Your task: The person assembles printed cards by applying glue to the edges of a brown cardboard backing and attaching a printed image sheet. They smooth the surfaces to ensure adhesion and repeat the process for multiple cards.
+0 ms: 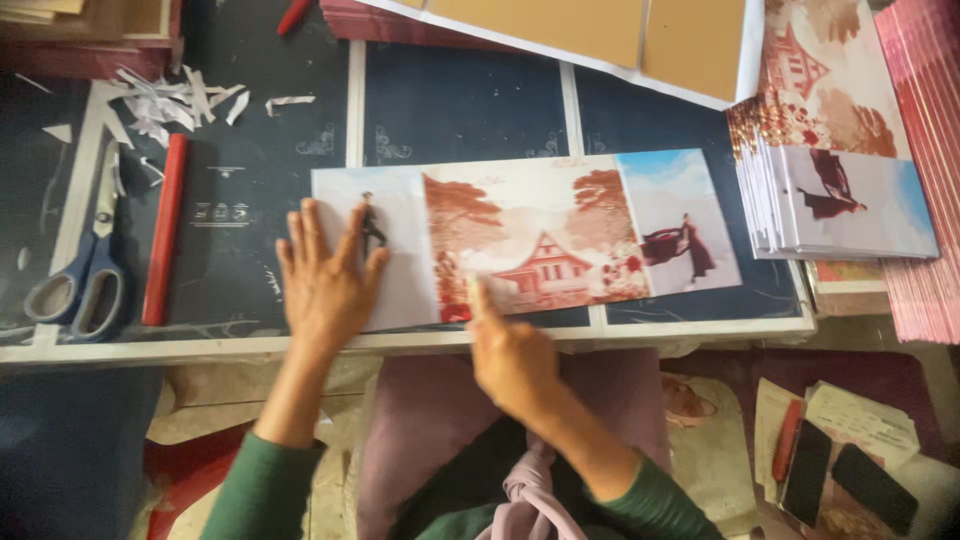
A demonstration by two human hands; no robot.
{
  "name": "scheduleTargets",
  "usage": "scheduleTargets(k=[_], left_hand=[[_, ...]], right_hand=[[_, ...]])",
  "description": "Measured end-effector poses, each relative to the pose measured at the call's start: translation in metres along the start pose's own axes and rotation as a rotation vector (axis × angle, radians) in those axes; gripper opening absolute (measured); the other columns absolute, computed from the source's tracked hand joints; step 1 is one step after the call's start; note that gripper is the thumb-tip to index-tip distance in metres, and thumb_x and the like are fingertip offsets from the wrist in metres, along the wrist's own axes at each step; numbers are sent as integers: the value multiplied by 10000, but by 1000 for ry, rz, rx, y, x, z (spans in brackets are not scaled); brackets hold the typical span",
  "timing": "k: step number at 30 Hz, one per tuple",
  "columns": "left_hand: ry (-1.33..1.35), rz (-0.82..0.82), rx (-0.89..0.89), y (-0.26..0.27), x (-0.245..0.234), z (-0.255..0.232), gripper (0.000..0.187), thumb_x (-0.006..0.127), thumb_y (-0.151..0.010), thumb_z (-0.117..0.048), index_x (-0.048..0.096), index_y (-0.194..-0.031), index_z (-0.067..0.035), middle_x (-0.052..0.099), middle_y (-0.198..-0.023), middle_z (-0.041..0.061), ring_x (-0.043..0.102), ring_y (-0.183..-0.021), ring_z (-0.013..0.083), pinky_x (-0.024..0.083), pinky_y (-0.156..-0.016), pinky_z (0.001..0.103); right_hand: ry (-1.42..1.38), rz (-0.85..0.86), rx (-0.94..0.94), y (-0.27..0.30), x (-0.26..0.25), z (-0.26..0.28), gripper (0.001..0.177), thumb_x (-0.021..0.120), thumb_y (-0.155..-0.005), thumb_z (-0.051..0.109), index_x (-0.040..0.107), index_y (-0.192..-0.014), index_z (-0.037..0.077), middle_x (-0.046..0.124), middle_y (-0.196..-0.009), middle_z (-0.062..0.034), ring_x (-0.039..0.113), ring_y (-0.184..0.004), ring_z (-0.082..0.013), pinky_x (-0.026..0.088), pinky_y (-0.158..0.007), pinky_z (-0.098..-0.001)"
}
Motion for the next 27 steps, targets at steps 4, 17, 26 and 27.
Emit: scheduleTargets(k=[4,17,26,27], left_hand=[[57,99,-84,3,1,-9,600,422,-908,-563,376,-1435,-280,225,-1488,278,206,-1385,425,188,-1082,592],[160,182,-124,-2,-7,-7,612,408,-905,-550,330,-1447,-276,139,-1515,262,110,-1417,396,92,-1107,579],[151,209,-130,2,-5,-7,614,386,-909,-569,326,-1450,-283,114,-1528,245,76,-1426,380,40,-1097,605],[150,218,-137,1,-4,-7,617,372,-909,-578,322,-1450,-286,117,-1528,247,76,-1426,380,30,-1097,608]], right_hand=[[56,63,-37,-42,19,22,535,458,-890,221,371,-1397,74,656,-696,-246,674,-654,-409,525,-568,-530],[140,0,-14,-155,25,7,432,472,-870,216,510,-1288,117,643,-926,-256,644,-877,-458,514,-723,-603],[89,-10,-53,-105,18,14,446,469,-864,192,487,-1298,90,652,-800,-246,654,-782,-449,513,-661,-592],[56,5,-83,-81,17,17,487,457,-870,186,444,-1347,85,644,-719,-265,652,-721,-455,499,-618,-594]])
Point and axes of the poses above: each hand's wrist, its own y-axis away from the middle knuckle, its own x-axis out of the palm, z = x × y, the point moved 1 cm from there along -y, towards the middle knuckle
